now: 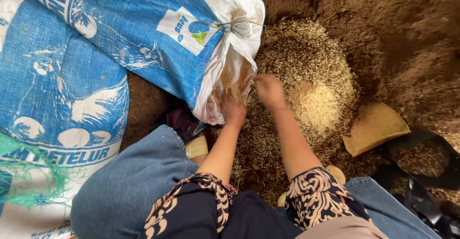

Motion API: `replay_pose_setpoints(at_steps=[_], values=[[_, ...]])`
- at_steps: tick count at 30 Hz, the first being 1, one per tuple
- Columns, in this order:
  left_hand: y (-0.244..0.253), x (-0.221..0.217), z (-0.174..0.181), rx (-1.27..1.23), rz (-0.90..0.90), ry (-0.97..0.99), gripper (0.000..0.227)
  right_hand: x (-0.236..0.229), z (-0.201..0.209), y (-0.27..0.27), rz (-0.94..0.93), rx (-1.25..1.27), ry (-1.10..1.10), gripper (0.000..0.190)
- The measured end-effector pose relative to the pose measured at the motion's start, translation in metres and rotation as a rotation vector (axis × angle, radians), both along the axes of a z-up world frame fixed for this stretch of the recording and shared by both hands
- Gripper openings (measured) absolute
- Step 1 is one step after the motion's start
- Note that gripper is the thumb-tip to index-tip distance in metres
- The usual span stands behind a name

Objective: The person scoops loose grain-like material from a large pile with both hands and transfers it into an open woven sack. The person repeats this scooping and filling motion continuously, occasionally adjusting the sack opening to guide the material inside.

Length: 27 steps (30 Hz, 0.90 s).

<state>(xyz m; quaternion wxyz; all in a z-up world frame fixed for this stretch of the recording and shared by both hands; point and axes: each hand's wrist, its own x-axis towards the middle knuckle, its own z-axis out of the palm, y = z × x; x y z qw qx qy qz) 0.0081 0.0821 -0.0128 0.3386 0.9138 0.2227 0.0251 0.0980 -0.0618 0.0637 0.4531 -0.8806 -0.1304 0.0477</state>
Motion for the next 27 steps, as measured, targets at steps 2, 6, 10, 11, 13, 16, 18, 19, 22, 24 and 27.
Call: replay_pose_setpoints(at_steps=[2,6,10,11,13,16,18,19,22,24,27], values=[[0.018,0.005,-0.018,0.012,0.039,-0.034,0.071,-0.003,-0.040,0.040,0.231,-0.107,-0.060,0.038],[0.038,0.001,-0.042,-0.158,0.108,-0.005,0.069,0.005,-0.095,0.095,0.323,-0.401,-0.266,0.051],[0.046,0.005,-0.051,-0.219,0.115,-0.060,0.065,0.012,-0.093,0.093,0.464,-0.453,-0.193,0.051],[0.044,0.005,-0.054,-0.185,0.111,-0.022,0.061,0.010,-0.088,0.084,0.510,-0.422,-0.078,0.048],[0.042,0.006,-0.058,-0.115,0.095,0.057,0.054,0.011,-0.081,0.072,0.542,-0.598,0.043,0.037],[0.032,-0.002,-0.065,0.012,0.069,0.065,0.059,0.025,-0.083,0.073,0.392,-0.546,0.028,0.043],[0.031,-0.006,-0.067,0.030,0.065,0.078,0.065,0.049,-0.087,0.087,0.298,-0.679,-0.264,0.043],[0.033,-0.007,-0.067,0.043,0.058,0.080,0.069,0.059,-0.088,0.092,0.266,-0.668,-0.205,0.049],[0.039,-0.005,-0.064,-0.066,0.072,0.091,0.064,0.076,-0.079,0.098,0.254,-0.650,-0.063,0.062],[0.044,-0.002,-0.061,-0.160,0.112,0.111,0.057,0.066,-0.068,0.094,0.369,-0.662,0.000,0.059],[0.047,0.002,-0.055,-0.204,0.167,0.105,0.060,0.030,-0.057,0.094,0.522,-0.747,0.213,0.055]])
